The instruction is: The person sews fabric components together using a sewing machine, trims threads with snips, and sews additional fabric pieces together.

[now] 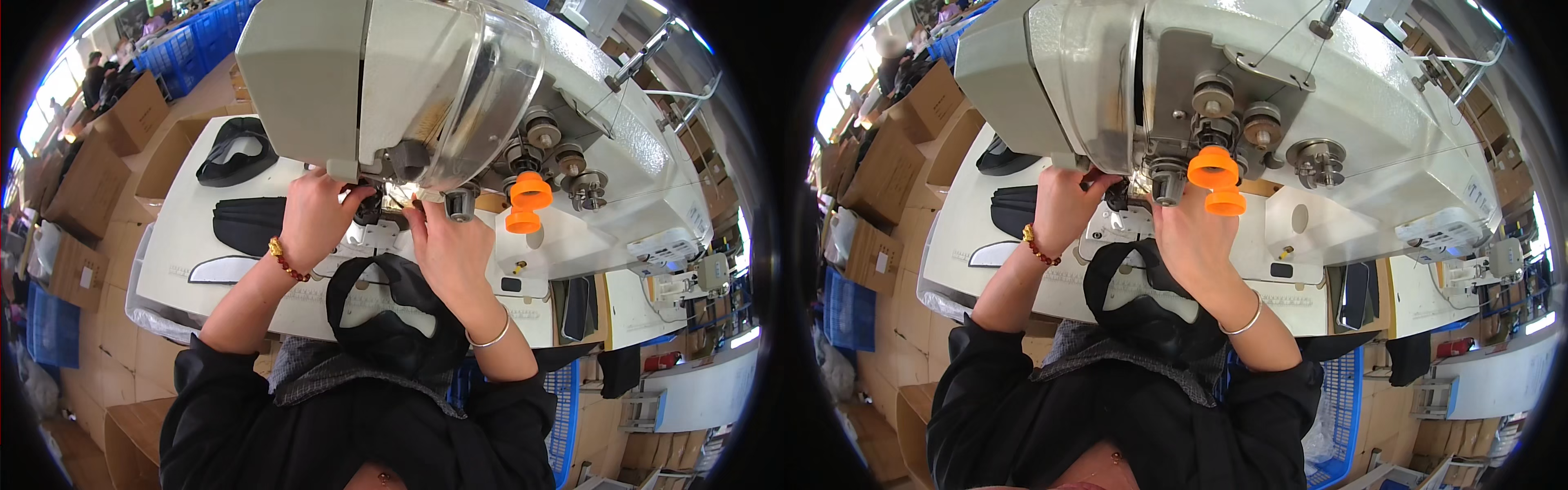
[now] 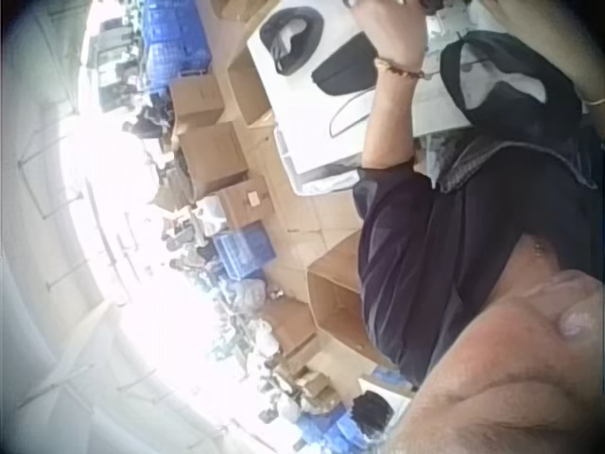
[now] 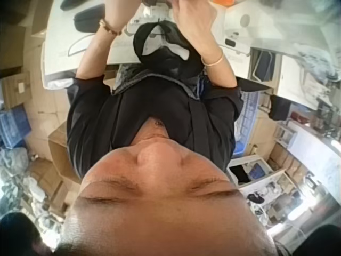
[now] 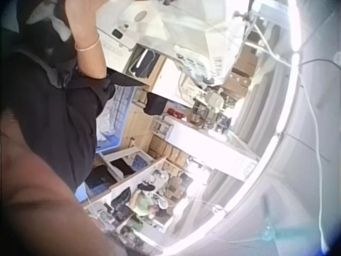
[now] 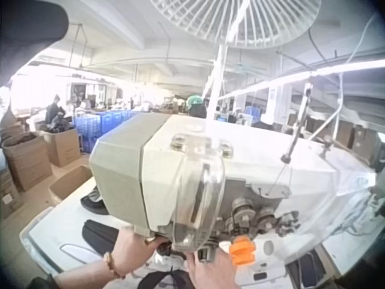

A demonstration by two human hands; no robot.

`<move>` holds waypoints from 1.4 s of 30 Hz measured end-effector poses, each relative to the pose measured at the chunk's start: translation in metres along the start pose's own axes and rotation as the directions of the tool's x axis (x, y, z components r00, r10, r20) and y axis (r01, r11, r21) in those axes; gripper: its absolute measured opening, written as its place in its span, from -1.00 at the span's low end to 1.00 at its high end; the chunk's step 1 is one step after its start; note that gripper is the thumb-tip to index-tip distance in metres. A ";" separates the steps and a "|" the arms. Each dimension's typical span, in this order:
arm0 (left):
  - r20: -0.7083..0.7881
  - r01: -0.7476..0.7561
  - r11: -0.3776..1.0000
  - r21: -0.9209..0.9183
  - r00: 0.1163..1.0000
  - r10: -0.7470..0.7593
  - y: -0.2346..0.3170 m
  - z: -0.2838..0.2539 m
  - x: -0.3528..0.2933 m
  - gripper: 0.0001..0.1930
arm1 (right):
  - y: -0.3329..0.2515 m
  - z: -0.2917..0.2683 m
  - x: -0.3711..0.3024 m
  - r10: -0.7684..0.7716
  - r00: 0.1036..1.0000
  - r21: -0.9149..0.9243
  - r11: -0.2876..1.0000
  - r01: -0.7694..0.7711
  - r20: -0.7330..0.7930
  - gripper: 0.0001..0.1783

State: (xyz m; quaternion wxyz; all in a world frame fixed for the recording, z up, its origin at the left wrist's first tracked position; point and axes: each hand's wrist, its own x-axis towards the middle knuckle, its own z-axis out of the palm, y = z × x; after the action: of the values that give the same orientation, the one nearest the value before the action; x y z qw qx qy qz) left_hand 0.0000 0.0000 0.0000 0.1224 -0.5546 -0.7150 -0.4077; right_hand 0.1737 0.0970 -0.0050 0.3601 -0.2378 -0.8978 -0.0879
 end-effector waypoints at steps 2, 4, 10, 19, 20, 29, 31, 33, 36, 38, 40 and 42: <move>-0.028 -0.046 0.999 -0.013 0.999 0.045 -0.003 0.006 0.000 -0.82 | 0.003 0.001 0.003 -0.030 0.995 -0.100 0.995 0.020 -0.100 -0.81; -0.039 -0.068 0.998 0.008 0.997 0.069 -0.007 0.008 -0.004 -0.82 | 0.002 0.003 0.002 -0.025 0.996 -0.066 0.998 0.019 -0.088 -0.81; -0.048 -0.174 0.983 -0.061 0.984 0.171 -0.001 0.000 -0.016 -0.85 | -0.002 0.000 0.004 0.007 0.996 0.007 1.000 -0.007 -0.092 -0.83; 0.112 -0.304 0.934 0.187 0.951 0.287 0.010 -0.005 -0.009 -0.83 | -0.004 0.000 0.002 0.048 0.996 0.011 0.999 -0.047 -0.075 -0.83; 0.114 -0.300 0.936 0.187 0.953 0.282 0.012 -0.005 -0.011 -0.83 | -0.005 -0.001 0.002 0.059 0.996 0.000 0.998 -0.059 -0.060 -0.82; 0.112 -0.081 0.996 -0.026 0.990 0.083 0.002 -0.004 0.007 -0.92 | -0.005 -0.010 -0.004 0.134 0.987 0.034 0.990 -0.138 0.089 -0.82; 0.131 0.126 0.914 -0.385 0.988 -0.082 0.000 -0.003 0.018 -0.88 | -0.008 -0.030 -0.014 0.155 0.984 0.095 0.982 -0.163 0.089 -0.79; 0.043 -0.002 0.947 -0.320 0.999 0.017 -0.013 0.003 0.025 -0.88 | -0.014 -0.040 -0.024 0.171 0.980 0.170 0.968 -0.185 0.098 -0.76; -0.077 -0.146 0.972 -0.186 0.988 0.134 -0.017 0.013 0.023 -0.88 | -0.025 -0.045 -0.035 0.138 0.986 0.244 0.957 -0.158 0.097 -0.76; -0.122 -0.161 0.979 -0.128 0.982 0.146 -0.015 0.010 0.020 -0.88 | -0.033 -0.045 -0.031 0.129 0.985 0.301 0.941 -0.158 0.114 -0.76; 0.001 -0.117 0.993 0.011 0.993 0.117 -0.007 0.001 0.011 -0.89 | -0.032 -0.035 -0.033 0.096 0.993 0.410 0.904 -0.119 0.075 -0.74; 0.018 -0.116 0.992 0.058 0.993 0.115 0.006 -0.017 0.002 -0.90 | -0.026 -0.021 -0.032 0.063 0.992 0.432 0.895 -0.106 0.113 -0.73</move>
State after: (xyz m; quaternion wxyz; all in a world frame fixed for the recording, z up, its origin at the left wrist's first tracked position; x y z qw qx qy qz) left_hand -0.0004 -0.0105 0.0144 0.1570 -0.5941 -0.6943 -0.3747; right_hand 0.1935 0.0555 -0.0114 0.3644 -0.1936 -0.8996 0.1432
